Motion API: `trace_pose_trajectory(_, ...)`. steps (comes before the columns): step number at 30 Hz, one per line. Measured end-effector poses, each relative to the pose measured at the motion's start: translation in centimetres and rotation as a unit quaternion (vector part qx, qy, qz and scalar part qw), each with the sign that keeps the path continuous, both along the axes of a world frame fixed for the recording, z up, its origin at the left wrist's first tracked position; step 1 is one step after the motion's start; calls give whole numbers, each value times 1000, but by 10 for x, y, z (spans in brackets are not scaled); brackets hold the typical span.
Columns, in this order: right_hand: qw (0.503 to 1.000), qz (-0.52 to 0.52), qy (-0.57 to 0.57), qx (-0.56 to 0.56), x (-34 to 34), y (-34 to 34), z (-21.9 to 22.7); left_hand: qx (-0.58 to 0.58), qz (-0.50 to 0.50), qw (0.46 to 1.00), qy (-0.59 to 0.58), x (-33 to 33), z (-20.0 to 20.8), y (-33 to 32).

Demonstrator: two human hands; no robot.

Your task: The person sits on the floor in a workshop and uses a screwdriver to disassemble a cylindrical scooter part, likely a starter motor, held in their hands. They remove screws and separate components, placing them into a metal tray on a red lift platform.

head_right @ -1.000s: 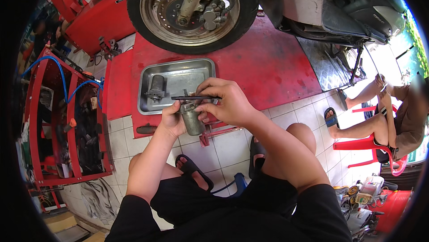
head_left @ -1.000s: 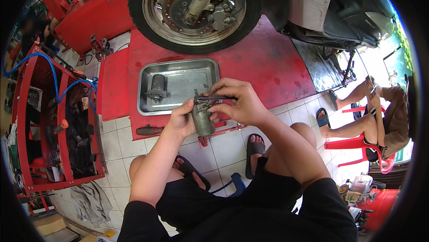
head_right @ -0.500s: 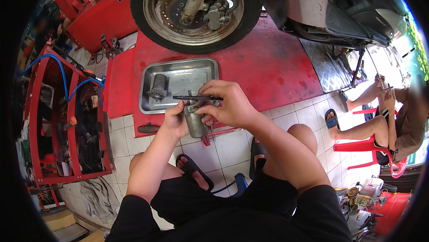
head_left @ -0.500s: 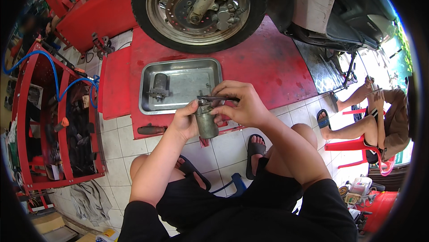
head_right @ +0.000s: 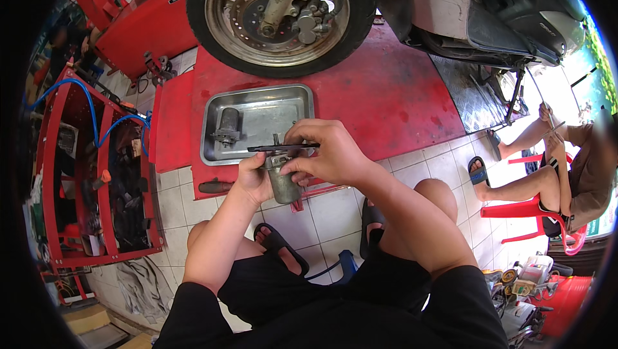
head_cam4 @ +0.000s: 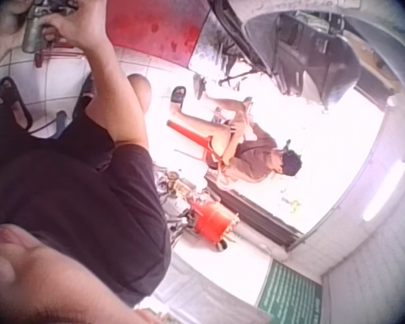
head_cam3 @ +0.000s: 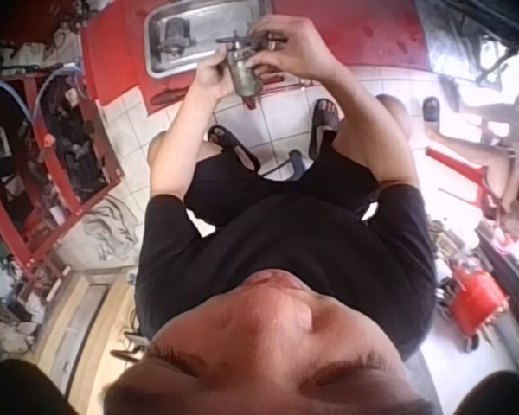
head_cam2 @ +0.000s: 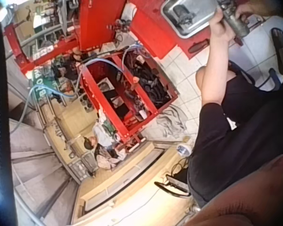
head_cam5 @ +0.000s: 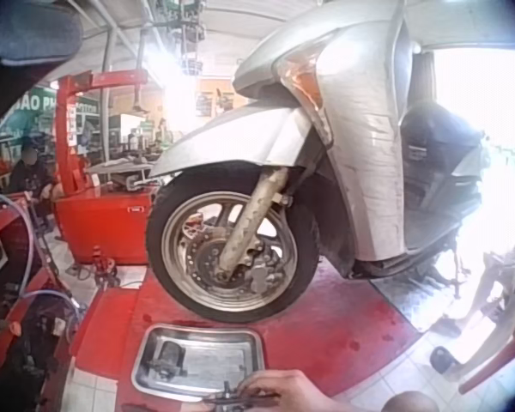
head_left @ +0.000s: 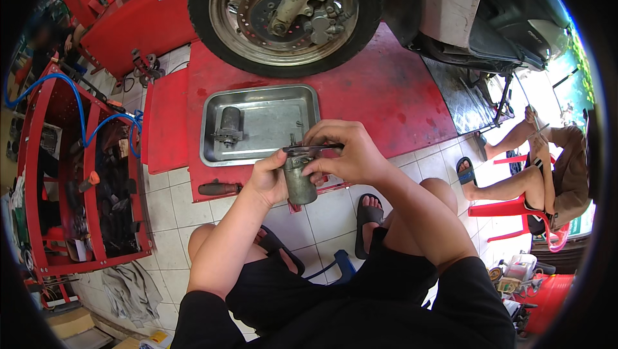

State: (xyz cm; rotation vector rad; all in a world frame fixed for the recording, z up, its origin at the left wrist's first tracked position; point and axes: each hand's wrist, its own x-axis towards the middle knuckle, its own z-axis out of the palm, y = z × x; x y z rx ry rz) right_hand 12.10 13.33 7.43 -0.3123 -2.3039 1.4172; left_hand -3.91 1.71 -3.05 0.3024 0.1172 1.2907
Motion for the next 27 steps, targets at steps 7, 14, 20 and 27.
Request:
trace_pose_trajectory(7,999,28,41,1,2,3,-5,-18,4,1000,-17,3,13,-1)
trace_pose_trajectory(14,1000,13,20,9,-1,-2,2,-27,16,999,-8,0,15,-5)
trace_pose_trajectory(20,998,11,40,51,0,-2,-1,3,13,1000,-14,-1,3,-3)
trace_pose_trajectory(27,981,-40,179,-62,5,6,8,2,36,999,-28,-2,3,4)
